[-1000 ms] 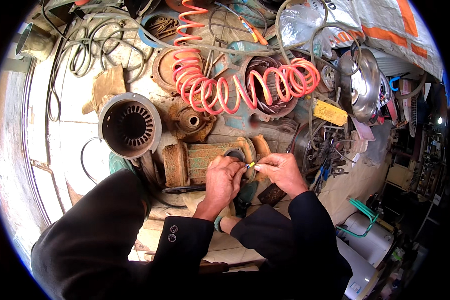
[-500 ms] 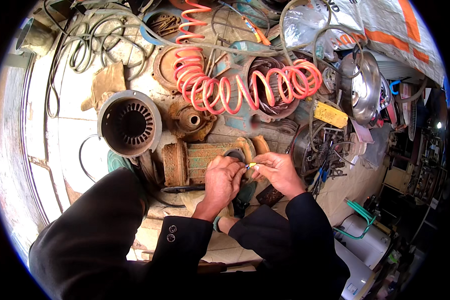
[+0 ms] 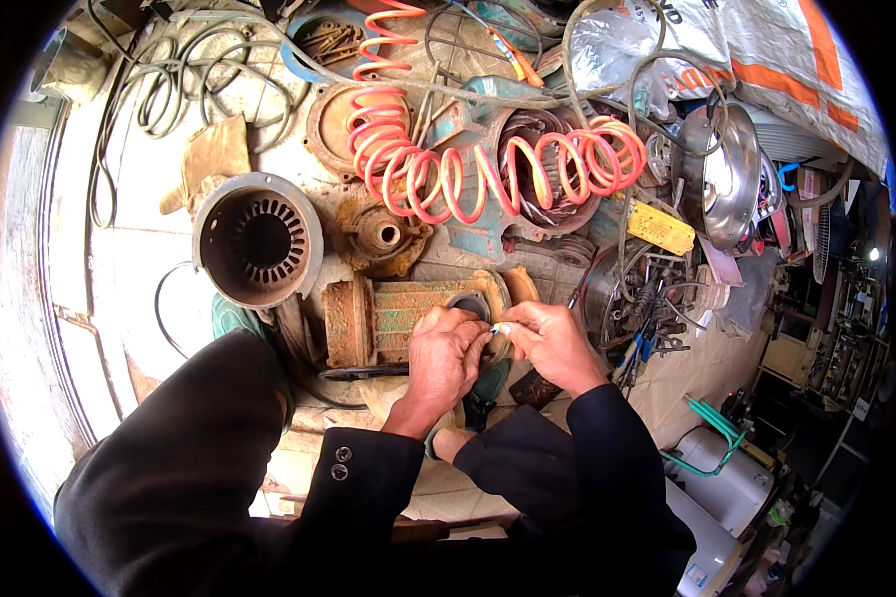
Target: The person sits on the floor and works on a rusty mechanical part, possibly a brake drum or hub. They use a small tool to clean or adjust the part, then reach into a container to pick up small metal pieces, likely bolts or screws, and insert them into the part.
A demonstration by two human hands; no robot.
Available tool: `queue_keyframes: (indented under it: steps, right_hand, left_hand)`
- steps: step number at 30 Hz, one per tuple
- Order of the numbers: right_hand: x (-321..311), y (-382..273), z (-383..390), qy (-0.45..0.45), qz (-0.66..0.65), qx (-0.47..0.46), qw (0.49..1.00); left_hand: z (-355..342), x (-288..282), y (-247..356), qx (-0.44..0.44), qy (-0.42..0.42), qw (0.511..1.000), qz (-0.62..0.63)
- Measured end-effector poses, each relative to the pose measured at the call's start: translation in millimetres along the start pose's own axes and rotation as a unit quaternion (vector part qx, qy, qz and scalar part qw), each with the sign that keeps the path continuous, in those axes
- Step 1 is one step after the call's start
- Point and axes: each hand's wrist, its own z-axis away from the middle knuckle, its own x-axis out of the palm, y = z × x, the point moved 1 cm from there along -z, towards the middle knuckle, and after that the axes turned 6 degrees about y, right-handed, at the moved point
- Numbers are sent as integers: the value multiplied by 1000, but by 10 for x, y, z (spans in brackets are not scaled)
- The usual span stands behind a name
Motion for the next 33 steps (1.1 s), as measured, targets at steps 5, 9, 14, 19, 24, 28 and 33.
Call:
queue_keyframes:
  steps: [5, 9, 14, 19, 24, 28, 33]
  right_hand:
    - [69, 21, -14, 46, 96, -86, 991]
    - [138, -48, -19, 61, 162, -70, 982]
    - [196, -105, -3, 72, 176, -18, 981]
    - [185, 16, 4, 80, 54, -69, 993]
    - [141, 34, 36, 29, -65, 4, 997]
    - [147, -56, 3, 42, 72, -44, 996]
    - [222, -62, -15, 90, 208, -86, 970]
  left_hand:
    - [-9, -11, 15, -7, -8, 1000, -1]
    - [-3, -12, 17, -7, -9, 1000, 3]
    - [-3, -7, 9, -1, -13, 1000, 7]
    - [8, -24, 2, -10, -11, 1000, 8]
    - [3, -17, 13, -7, -8, 1000, 13]
    - [10, -25, -21, -4, -5, 1000, 20]
    - [8, -5, -15, 4, -5, 999, 35]
